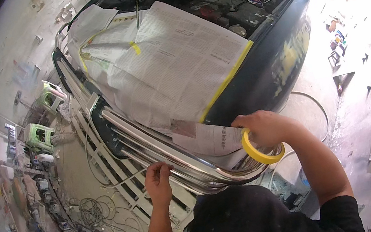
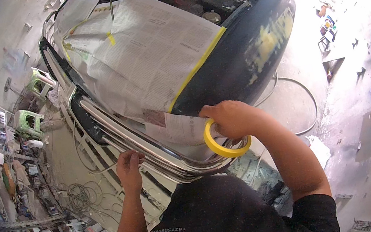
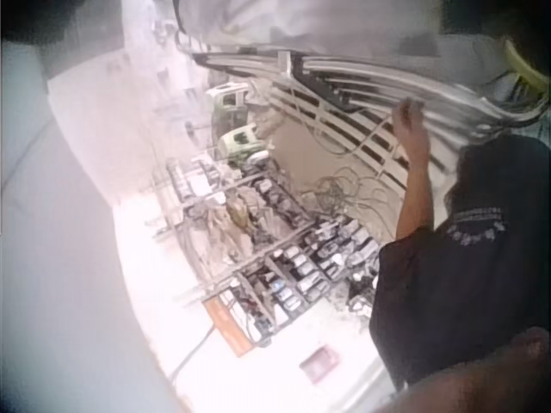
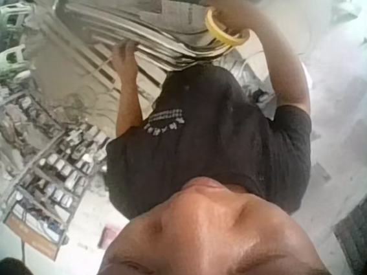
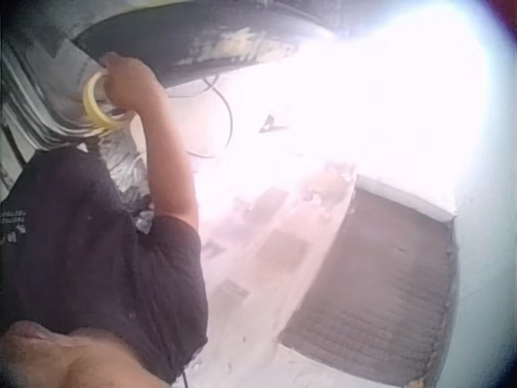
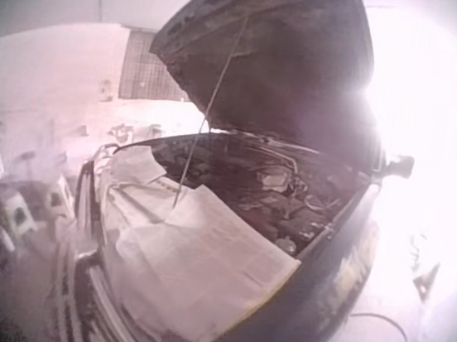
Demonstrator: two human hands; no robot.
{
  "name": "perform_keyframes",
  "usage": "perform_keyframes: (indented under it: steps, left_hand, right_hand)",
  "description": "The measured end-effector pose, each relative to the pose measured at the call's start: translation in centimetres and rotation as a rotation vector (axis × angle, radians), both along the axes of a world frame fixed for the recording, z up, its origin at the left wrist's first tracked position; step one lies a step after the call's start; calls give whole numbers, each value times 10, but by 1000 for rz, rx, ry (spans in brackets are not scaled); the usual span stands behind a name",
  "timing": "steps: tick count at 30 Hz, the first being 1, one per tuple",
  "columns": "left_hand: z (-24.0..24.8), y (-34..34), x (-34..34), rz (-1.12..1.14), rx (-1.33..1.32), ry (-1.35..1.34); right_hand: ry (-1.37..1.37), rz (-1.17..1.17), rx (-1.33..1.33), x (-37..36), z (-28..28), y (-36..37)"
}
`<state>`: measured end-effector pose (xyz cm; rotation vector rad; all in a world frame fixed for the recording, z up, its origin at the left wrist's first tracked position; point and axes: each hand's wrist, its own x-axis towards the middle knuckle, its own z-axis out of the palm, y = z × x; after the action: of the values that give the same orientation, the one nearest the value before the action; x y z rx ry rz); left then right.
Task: The person applies yellow masking tape to the edges of a chrome bull bar attached to a vehicle's front bumper. They carefully wrap the tape around the curved metal bars and along the bumper surface to protect adjacent areas.
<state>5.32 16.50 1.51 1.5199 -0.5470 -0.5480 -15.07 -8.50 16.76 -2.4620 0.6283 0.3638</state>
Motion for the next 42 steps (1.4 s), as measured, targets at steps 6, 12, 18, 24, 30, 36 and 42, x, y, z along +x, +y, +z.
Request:
perform_keyframes:
  steps: [6, 12, 18, 24, 30, 36, 42]
  left_hand:
    - [0, -2, 0, -78, -66, -37]
    - [77, -6, 36, -126, -167, -495]
    - [142, -117, 47, -942, 200, -827]
    - [130, -158, 18, -1214, 161, -1127]
    - [122, -162, 4, -1245, 166, -1353]
    - [113, -150, -8, -1169, 207, -1511]
    - [113, -142, -12, -1023, 139, -1617]
  right_hand:
    - [-27, -25, 26, -4, -3, -3]
    - [-60, -7, 102, -7, -2, -8]
    - [-82, -8, 96, -8, -9, -12]
    - [-91, -50, 161, -12, -8, -15]
    - [-81, -47, 246, -15, -11, -22]
    - [-56, -16, 251, -15, -8, -23]
    - [-103, 7, 272, -16, -20, -28]
